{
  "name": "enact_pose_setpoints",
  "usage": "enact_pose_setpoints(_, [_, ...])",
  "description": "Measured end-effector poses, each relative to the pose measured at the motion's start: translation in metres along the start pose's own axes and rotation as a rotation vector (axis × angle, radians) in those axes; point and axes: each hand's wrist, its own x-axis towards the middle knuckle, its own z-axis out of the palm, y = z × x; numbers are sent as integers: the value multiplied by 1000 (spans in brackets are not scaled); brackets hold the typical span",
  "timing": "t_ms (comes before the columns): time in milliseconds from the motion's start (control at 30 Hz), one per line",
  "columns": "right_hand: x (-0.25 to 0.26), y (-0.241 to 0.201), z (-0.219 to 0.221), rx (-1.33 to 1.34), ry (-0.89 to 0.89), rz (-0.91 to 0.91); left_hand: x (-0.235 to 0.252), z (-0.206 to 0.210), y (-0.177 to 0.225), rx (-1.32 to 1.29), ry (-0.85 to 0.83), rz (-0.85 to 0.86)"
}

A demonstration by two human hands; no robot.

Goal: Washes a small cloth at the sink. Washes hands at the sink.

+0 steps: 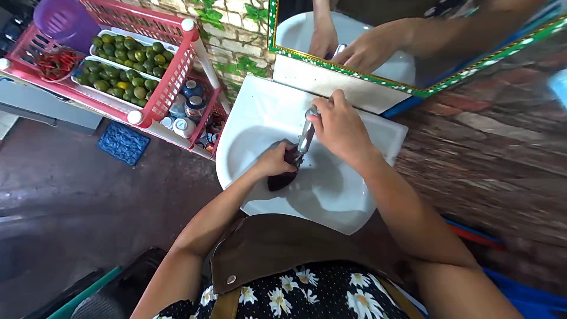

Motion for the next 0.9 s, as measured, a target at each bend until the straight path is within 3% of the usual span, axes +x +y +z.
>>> enact_pose_setpoints(133, [-34, 26, 0, 104, -18, 75, -5, 3, 4, 68, 33, 54])
enact_pose_setpoints(267, [-67, 38, 16, 235, -379, 235, -11, 9, 11, 77, 151, 146])
enact_pose_setpoints(400, [-76, 41, 54, 475, -503, 233, -24, 7, 4, -128, 166, 274])
enact_pose_setpoints(500, [-69, 34, 71, 706, -511, 315, -30, -1, 2, -321, 114, 180])
enact_pose_setpoints(567, [-69, 31, 78, 902, -464, 396, -21, -10, -11, -268, 60, 132])
enact_pose_setpoints(633, [-72, 29, 80, 1103, -333, 557, -16, -20, -24, -35, 82, 85])
enact_pose_setpoints(733, [-74, 21, 85, 1441, 47, 922, -19, -33, -35, 114, 126, 36])
enact_pose_setpoints(800, [-74, 8, 93, 1595, 305, 1075, -20, -34, -37, -41, 184, 88])
enact_pose_setpoints(900, [-72, -21, 111, 1596, 434, 1015, -25, -13, -19, -569, 214, -46])
